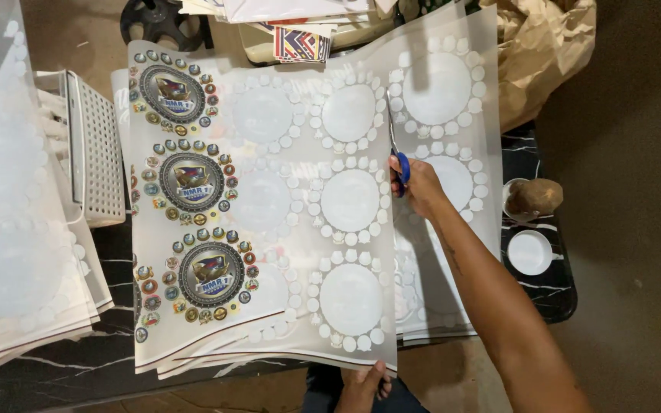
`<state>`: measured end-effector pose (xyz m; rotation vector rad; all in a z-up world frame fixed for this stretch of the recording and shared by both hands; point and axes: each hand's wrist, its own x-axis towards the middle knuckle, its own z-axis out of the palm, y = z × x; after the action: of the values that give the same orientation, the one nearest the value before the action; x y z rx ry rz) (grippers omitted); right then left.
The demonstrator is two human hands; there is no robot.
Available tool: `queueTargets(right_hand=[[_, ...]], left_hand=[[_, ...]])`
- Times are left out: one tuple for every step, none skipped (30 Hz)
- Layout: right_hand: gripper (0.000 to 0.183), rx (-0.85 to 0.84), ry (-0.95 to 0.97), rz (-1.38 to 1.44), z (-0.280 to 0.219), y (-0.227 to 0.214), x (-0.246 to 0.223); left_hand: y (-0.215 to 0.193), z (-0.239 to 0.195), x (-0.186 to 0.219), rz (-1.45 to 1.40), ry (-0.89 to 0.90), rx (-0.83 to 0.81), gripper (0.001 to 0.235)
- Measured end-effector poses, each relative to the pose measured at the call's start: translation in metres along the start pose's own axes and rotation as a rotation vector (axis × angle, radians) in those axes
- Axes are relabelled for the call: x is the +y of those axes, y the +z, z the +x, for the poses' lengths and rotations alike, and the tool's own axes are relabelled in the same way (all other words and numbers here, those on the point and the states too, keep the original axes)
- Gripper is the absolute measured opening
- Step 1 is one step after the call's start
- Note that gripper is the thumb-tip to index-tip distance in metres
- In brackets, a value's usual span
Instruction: Cutting printed sticker sheets into strips using scissors.
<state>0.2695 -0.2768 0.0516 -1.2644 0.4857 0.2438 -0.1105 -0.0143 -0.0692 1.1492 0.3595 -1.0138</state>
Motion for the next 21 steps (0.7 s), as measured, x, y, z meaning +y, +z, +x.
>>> queueTargets(right_hand=[[0.033,-0.004,0.004,-0.003,0.000,0.000,-0.001],[0.032,0.010,0.019,-0.009,0.001,0.000,-0.002],[0.032,0.024,0.029,-0.016,0.002,0.001,-0.004],[0.032,0.020,0.029,-0.018,0.003,0.002,-0.006],[0.031,0.037,0.041,-0.023,0.003,0.003,-0.008],[0.030,0.054,0.054,-0.028,0.003,0.003,-0.010],[0.030,0.052,0.053,-0.030,0.005,0.002,-0.011],[0.030,0.048,0.050,-0.034,0.006,0.001,-0.012],[0.029,0.043,0.048,-0.036,0.008,0.001,-0.011],[0.029,0.040,0.050,-0.037,0.010,0.004,-0.013],[0.029,0.041,0.033,-0.064,0.013,0.005,-0.016],[0.030,0.041,0.016,-0.090,0.016,0.007,-0.020],[0.030,0.037,0.016,-0.092,0.024,0.008,-0.023],[0.030,0.045,0.004,-0.109,0.032,0.008,-0.026],[0.031,0.054,-0.012,-0.124,0.040,0.009,-0.029],[0.031,0.051,-0.015,-0.124,0.050,0.011,-0.036],[0.032,0.050,-0.020,-0.119,0.059,0.012,-0.042],[0.033,0.048,-0.025,-0.113,0.068,0.013,-0.048],[0.033,0.048,-0.030,-0.113,0.076,0.013,-0.053],[0.032,0.022,-0.056,-0.144,0.083,0.013,-0.058],[0.031,-0.002,-0.081,-0.179,0.090,0.012,-0.064]], left_hand=[[0.000,0.000,-0.004,-0.005,-0.001,0.004,0.049],[0.000,0.001,-0.008,-0.001,-0.006,0.004,0.049],[-0.001,0.004,-0.011,0.006,-0.008,0.003,0.049],[-0.002,0.005,-0.012,0.003,-0.005,0.005,0.049],[-0.001,0.006,-0.013,-0.029,-0.032,-0.012,0.047],[-0.001,0.007,-0.014,-0.062,-0.058,-0.029,0.046],[-0.001,0.008,-0.016,-0.063,-0.057,-0.028,0.046],[-0.001,0.009,-0.019,-0.074,-0.024,-0.051,0.048],[-0.003,0.009,-0.021,-0.085,0.007,-0.071,0.049],[-0.004,0.009,-0.028,-0.087,0.008,-0.068,0.049],[-0.005,0.013,-0.033,-0.074,0.016,-0.068,0.050],[-0.007,0.016,-0.038,-0.060,0.025,-0.069,0.050],[-0.005,0.014,-0.037,-0.062,0.028,-0.066,0.050],[-0.004,0.012,-0.036,-0.035,-0.005,-0.042,0.048],[-0.004,0.011,-0.035,-0.005,-0.037,-0.019,0.045],[-0.003,0.012,-0.038,-0.004,-0.033,-0.017,0.045],[-0.001,0.012,-0.041,-0.091,-0.015,-0.017,0.039],[0.002,0.013,-0.045,-0.178,0.004,-0.017,0.033],[-0.003,0.017,-0.050,-0.176,0.007,-0.018,0.033],[-0.007,0.022,-0.056,-0.146,0.037,-0.034,0.036],[-0.010,0.027,-0.062,-0.118,0.066,-0.051,0.038]])
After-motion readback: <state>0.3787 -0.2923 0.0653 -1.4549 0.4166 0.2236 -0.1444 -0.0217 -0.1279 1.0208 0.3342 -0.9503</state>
